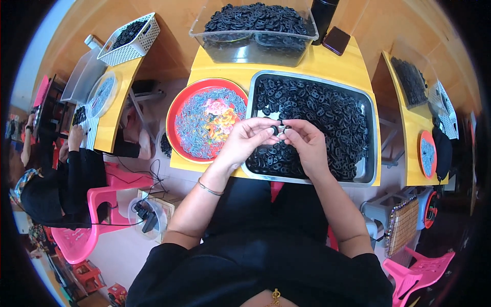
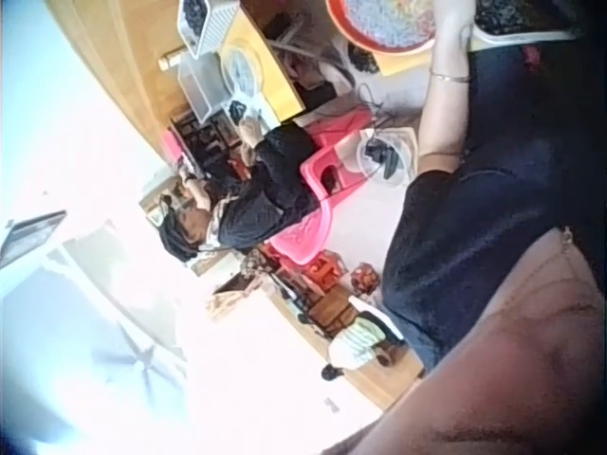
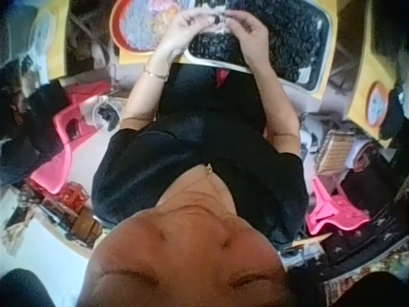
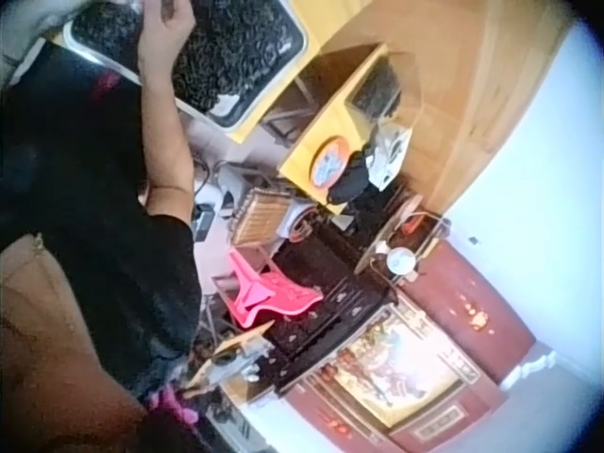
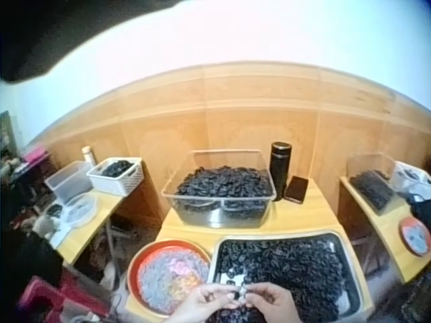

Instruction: The person assembles plastic cord locks by taking parts from a tray and pins from a plate, fitting the components together by hand.

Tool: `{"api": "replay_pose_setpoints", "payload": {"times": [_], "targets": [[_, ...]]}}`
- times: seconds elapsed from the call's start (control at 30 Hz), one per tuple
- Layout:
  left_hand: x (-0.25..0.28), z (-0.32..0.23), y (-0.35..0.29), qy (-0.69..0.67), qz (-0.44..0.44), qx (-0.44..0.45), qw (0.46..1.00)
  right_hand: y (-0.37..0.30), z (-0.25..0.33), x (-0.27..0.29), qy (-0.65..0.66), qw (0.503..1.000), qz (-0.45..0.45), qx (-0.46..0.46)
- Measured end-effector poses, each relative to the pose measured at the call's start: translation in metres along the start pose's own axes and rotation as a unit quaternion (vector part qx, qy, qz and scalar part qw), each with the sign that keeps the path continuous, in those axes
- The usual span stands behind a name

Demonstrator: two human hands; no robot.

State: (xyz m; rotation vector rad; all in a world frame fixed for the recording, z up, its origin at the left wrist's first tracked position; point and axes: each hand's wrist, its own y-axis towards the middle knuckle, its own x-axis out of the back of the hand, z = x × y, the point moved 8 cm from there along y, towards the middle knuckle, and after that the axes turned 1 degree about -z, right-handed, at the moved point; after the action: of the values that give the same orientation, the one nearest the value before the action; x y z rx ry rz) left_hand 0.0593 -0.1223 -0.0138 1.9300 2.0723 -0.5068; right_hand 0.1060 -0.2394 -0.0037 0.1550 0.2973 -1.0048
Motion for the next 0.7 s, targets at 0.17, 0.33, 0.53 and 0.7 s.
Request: {"api": "replay_pose_setpoints", "payload": {"times": [0.17,0.33,0.53,0.7], "targets": [[0.0005,-0.0028,-0.0022,0.004,-0.013,-0.008,1.0,-0.0019,0.0011,-0.0013,-0.019,1.0,0.009,0.016],[0.0021,-0.002,-0.0017,-0.04,-0.019,-0.021,0.999,-0.0031,0.0001,0.0002,-0.036,0.999,0.011,0.026],[0.001,-0.0039,-0.0019,-0.033,-0.02,-0.03,0.999,-0.0035,0.0019,0.003,-0.041,0.999,0.003,0.036],[0.0017,-0.0036,-0.0028,-0.027,-0.027,-0.048,0.998,-0.005,0.0011,-0.0006,-0.04,0.998,0.006,0.037]]}}
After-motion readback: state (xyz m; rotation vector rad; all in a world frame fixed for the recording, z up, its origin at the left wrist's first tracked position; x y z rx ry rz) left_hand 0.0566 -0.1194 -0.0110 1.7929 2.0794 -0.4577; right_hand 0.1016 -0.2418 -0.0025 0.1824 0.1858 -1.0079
